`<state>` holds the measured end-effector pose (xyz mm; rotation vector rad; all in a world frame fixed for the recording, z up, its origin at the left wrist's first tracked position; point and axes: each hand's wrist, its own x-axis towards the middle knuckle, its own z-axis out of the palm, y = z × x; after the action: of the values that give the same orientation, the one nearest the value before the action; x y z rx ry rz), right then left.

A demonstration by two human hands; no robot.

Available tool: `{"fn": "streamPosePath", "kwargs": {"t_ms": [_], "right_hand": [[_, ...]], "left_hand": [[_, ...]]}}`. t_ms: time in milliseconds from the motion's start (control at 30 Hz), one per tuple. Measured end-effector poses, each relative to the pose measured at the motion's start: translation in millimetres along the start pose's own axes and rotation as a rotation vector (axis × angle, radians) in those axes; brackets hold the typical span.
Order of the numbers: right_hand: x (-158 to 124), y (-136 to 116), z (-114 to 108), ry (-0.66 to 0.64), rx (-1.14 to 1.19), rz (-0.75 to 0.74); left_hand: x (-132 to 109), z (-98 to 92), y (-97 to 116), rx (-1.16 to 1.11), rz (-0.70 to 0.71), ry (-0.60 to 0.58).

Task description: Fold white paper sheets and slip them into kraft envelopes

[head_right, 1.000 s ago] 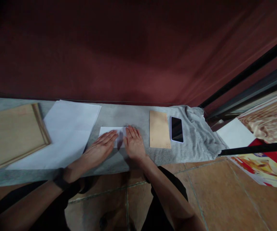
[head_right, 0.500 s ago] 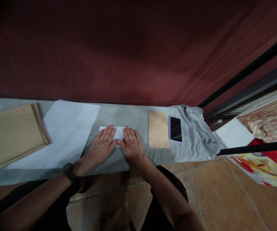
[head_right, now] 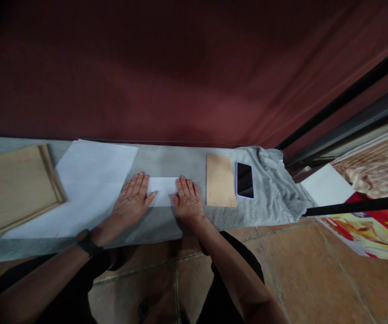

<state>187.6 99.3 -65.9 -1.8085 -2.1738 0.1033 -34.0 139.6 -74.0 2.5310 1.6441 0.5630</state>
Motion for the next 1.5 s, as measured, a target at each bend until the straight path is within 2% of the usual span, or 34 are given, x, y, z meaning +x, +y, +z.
{"fn": "streamPosePath", "kwargs": {"t_ms": [200,333,433,567,700,867,1200,1500], "right_hand": [[0.3,3.5,-5.5,-0.042,0.003,0.024],[2.3,3.3,-10.3,-0.043,0.023,0.042],[4.5,-3.0,-12.7,-0.024,0.053,0.023],[3.9,-17.5,-10.6,-0.059,0.109,-0.087],[-1.2,-26.7,-3.9,-0.097,0.118,-0.107],[-5.2,-23.3,0.2,-0.078,0.07,-0.095],[-4.4,-17.3,-1.9,-0.047,0.019,-0.076],[-5.4,-8.6,-0.4,0.002,0.011,-0.052]], "left_hand": [[-1.4,-2.0,-3.8,0.012,-0.04,0.0],[1.2,-8.0,2.4,0.006,-0.04,0.017],[1.3,-10.9,14.9,-0.008,0.038,0.012],[-5.5,-3.6,32.8,-0.027,0.168,-0.09],[-11.5,5.0,39.9,0.005,0.204,-0.142],[-10.3,4.9,36.4,0.033,0.191,-0.158],[-2.4,2.4,20.4,0.02,0.098,-0.074],[1.3,-1.3,10.1,0.039,0.011,-0.083]]}}
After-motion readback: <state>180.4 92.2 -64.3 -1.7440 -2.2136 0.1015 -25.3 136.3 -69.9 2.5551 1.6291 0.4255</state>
